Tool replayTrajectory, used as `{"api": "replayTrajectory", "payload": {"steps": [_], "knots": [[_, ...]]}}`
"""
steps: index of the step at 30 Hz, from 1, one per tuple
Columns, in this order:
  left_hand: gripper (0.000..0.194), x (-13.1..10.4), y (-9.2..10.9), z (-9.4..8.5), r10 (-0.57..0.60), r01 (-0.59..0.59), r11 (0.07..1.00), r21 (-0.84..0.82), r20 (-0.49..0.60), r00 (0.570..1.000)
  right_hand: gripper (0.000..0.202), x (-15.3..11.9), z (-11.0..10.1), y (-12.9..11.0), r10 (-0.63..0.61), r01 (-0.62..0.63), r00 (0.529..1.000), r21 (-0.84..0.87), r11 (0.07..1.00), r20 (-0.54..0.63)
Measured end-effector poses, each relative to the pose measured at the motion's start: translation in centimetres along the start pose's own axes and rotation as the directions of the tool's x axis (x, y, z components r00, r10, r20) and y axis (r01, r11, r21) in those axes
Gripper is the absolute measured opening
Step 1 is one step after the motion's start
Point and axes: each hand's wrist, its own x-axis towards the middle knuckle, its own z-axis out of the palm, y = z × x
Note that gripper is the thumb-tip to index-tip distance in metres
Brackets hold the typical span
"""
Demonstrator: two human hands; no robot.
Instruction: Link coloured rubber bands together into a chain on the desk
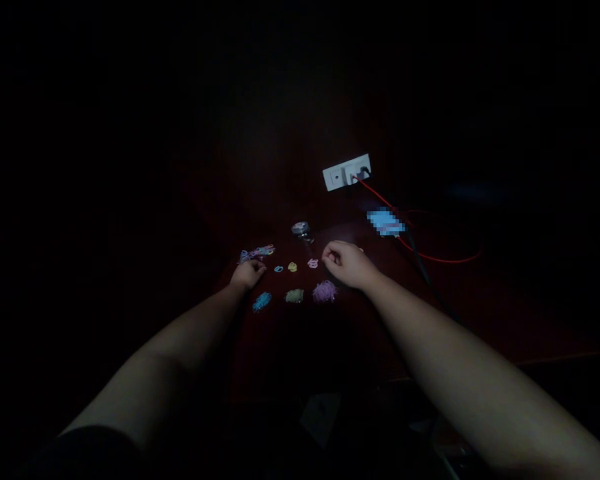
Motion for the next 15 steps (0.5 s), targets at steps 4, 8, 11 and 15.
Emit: {"api": "replayTrajectory", "payload": {"steps": [4, 8, 11, 15], "knots": [[0.01, 1.1, 0.1, -0.1, -0.009, 0.008, 1.0, 0.023, 0.032, 0.999, 0.01, 0.0, -0.2, 0.1, -0.006, 0.006, 1.0, 0.017, 1.0, -0.016], [0.013, 1.6, -0.5, -1.8, -0.041, 0.039, 0.999, 0.034, 0.044, 0.998, 0.009, 0.0, -0.1, 0.0, 0.001, -0.001, 1.0, 0.001, 1.0, -0.006], [0.015, 1.4, -1.0, -3.1, -0.057, 0.055, 0.998, 0.04, 0.061, 0.996, 0.009, 0.0, 0.0, -0.3, -0.001, 0.001, 1.0, -0.018, 1.0, 0.002], [0.015, 1.4, -1.0, -3.4, -0.04, 0.033, 0.999, 0.043, 0.169, 0.985, 0.01, -0.1, 0.0, -0.7, 0.001, -0.001, 1.0, -0.012, 1.0, 0.017]]}}
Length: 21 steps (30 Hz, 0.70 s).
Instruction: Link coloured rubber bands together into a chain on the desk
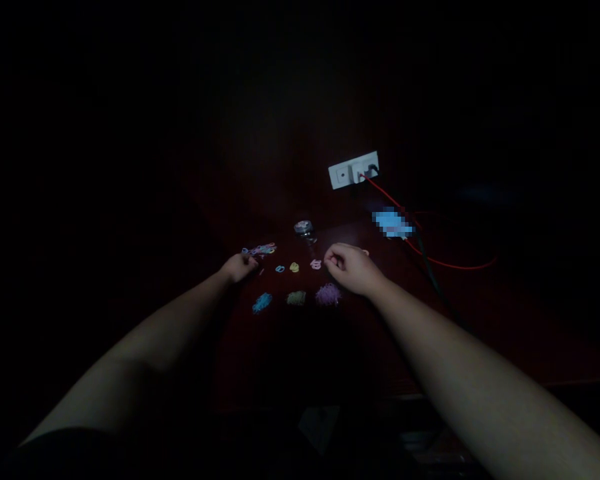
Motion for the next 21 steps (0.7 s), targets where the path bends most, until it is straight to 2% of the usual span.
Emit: {"api": "replayTrajectory", "payload": {"steps": [4, 6, 10, 13, 16, 21], "knots": [[0.012, 0.9, 0.3, 0.2, 0.055, -0.056, 0.998, 0.003, 0.126, 0.991, 0.009, -0.1, -0.2, -0.5, 0.0, 0.0, 1.0, 0.012, 1.0, 0.011], [0.016, 1.5, 0.1, 0.2, 0.076, -0.078, 0.997, 0.007, 0.134, 0.988, 0.009, -0.1, -0.2, -0.7, -0.007, 0.006, 1.0, 0.019, 1.0, 0.022], [0.022, 2.9, -0.8, 0.1, 0.077, -0.076, 0.996, 0.036, -0.014, 0.997, 0.008, -0.1, -0.3, -1.1, -0.022, 0.021, 0.999, 0.026, 0.999, 0.044], [0.024, 3.9, -1.4, 0.8, 0.098, -0.089, 0.993, 0.078, -0.121, 0.988, 0.008, -0.1, -0.3, -1.2, -0.03, 0.028, 0.998, 0.042, 0.999, 0.051], [0.025, 4.7, -1.4, 1.9, 0.146, -0.13, 0.985, 0.11, -0.158, 0.977, 0.009, -0.1, -0.3, -1.1, -0.023, 0.02, 0.998, 0.047, 0.999, 0.051], [0.012, 5.5, -1.2, 2.5, 0.174, -0.149, 0.977, 0.153, -0.165, 0.971, 0.007, -0.2, -0.5, -0.9, 0.004, -0.005, 0.998, 0.014, 1.0, 0.058]]}}
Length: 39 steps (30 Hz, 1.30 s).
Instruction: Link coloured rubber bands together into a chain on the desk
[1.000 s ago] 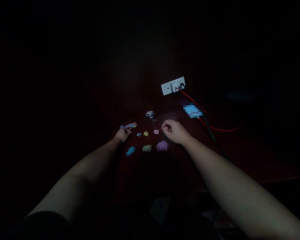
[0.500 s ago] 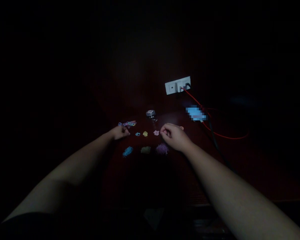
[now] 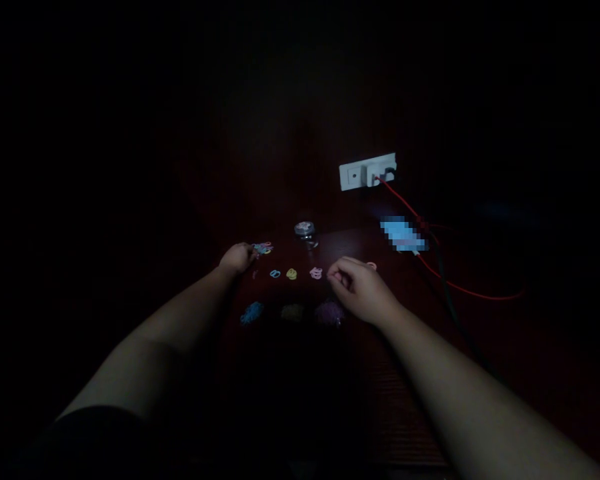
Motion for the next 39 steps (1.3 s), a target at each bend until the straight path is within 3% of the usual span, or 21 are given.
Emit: {"api": "replayTrajectory", "payload": {"steps": [8, 12, 16, 21, 25, 29, 33, 39], "knots": [[0.023, -1.7, -0.4, -1.3, -0.013, 0.013, 1.0, 0.012, 0.027, 1.0, 0.007, 0.0, 0.0, 0.3, -0.001, 0.001, 1.0, -0.043, 0.999, 0.001], [0.024, -3.8, 0.6, -2.4, -0.002, -0.002, 0.997, -0.073, -0.046, 0.999, 0.009, 0.0, -0.1, 0.1, -0.018, 0.019, 1.0, -0.046, 0.999, 0.025], [0.023, -6.3, 3.5, -3.4, 0.021, -0.067, 0.95, -0.304, -0.151, 0.988, 0.009, 0.0, 0.1, -0.6, -0.038, 0.039, 0.999, -0.048, 0.998, 0.016], [0.023, -9.9, 9.5, -4.3, 0.117, -0.231, 0.839, -0.493, -0.251, 0.961, 0.007, 0.1, 1.4, -2.1, -0.096, 0.095, 0.995, -0.055, 0.994, -0.017], [0.019, -12.2, 14.4, -4.5, 0.156, -0.233, 0.749, -0.62, -0.177, 0.972, 0.02, 0.0, 2.6, -3.2, -0.107, 0.107, 0.994, -0.012, 0.994, -0.033], [0.017, -13.4, 17.9, -4.2, 0.174, -0.165, 0.66, -0.733, -0.064, 0.983, 0.024, 0.0, 2.9, -3.6, -0.114, 0.115, 0.992, 0.016, 0.993, -0.061], [0.019, -13.7, 19.4, -4.0, 0.191, -0.084, 0.547, -0.833, 0.026, 0.981, 0.015, -0.1, 2.6, -3.4, -0.118, 0.121, 0.988, 0.024, 0.992, -0.102], [0.02, -13.4, 19.6, -4.1, 0.171, 0.021, 0.436, -0.9, 0.106, 0.979, 0.01, 0.1, 2.7, -2.6, -0.111, 0.115, 0.983, 0.023, 0.993, -0.147]]}}
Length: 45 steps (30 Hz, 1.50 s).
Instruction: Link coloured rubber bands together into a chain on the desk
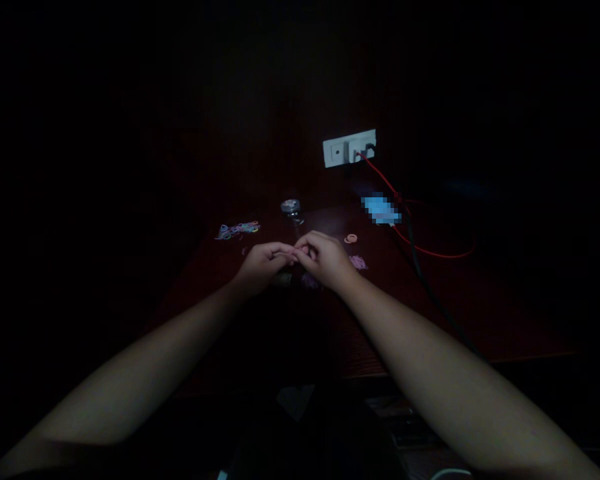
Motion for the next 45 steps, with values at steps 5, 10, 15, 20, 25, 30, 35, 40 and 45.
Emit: {"api": "replayTrajectory", "payload": {"steps": [5, 10, 15, 20, 25, 30, 35, 40, 45], "knots": [[0.028, 0.3, -0.1, -0.1, -0.06, 0.061, 0.996, -0.061, 0.018, 0.998, 0.011, 0.0, -0.1, 0.3, -0.003, 0.003, 1.0, 0.062, 0.998, -0.01], [0.032, 0.2, -0.2, -0.6, -0.073, 0.073, 0.996, -0.06, 0.01, 0.997, 0.014, 0.1, -0.7, -0.1, 0.044, -0.048, 0.998, 0.138, 0.989, 0.036], [0.029, -0.1, -0.1, -1.2, -0.018, 0.018, 0.999, -0.038, -0.005, 1.0, 0.019, 0.2, -0.5, 0.1, 0.103, -0.108, 0.994, 0.165, 0.98, 0.041], [0.03, -0.4, 0.6, -1.6, -0.001, 0.001, 1.0, 0.01, 0.017, 1.0, 0.02, 0.1, -0.2, 0.3, 0.124, -0.133, 0.991, 0.212, 0.968, 0.052], [0.032, -0.2, -0.2, -3.3, 0.017, -0.019, 0.994, 0.107, 0.024, 1.0, 0.019, 0.0, -0.3, 0.3, 0.166, -0.173, 0.985, 0.226, 0.959, 0.05], [0.027, 1.0, -3.4, -8.3, -0.03, 0.079, 0.939, 0.336, -0.15, 0.988, 0.021, 0.0, -0.1, 0.7, 0.226, -0.243, 0.97, 0.315, 0.918, 0.089], [0.011, 1.7, -6.4, -12.7, -0.137, 0.339, 0.797, 0.5, -0.396, 0.908, 0.022, 0.1, 0.1, 1.1, 0.251, -0.278, 0.961, 0.378, 0.883, 0.121], [0.008, 2.4, -7.0, -13.4, -0.127, 0.359, 0.777, 0.518, -0.429, 0.894, 0.021, 0.0, 0.0, 1.1, 0.245, -0.272, 0.962, 0.359, 0.893, 0.118], [0.014, 2.9, -5.9, -14.8, -0.082, 0.374, 0.79, 0.486, -0.52, 0.85, 0.021, 0.0, 0.0, 1.5, 0.256, -0.283, 0.958, 0.287, 0.915, 0.13]]}}
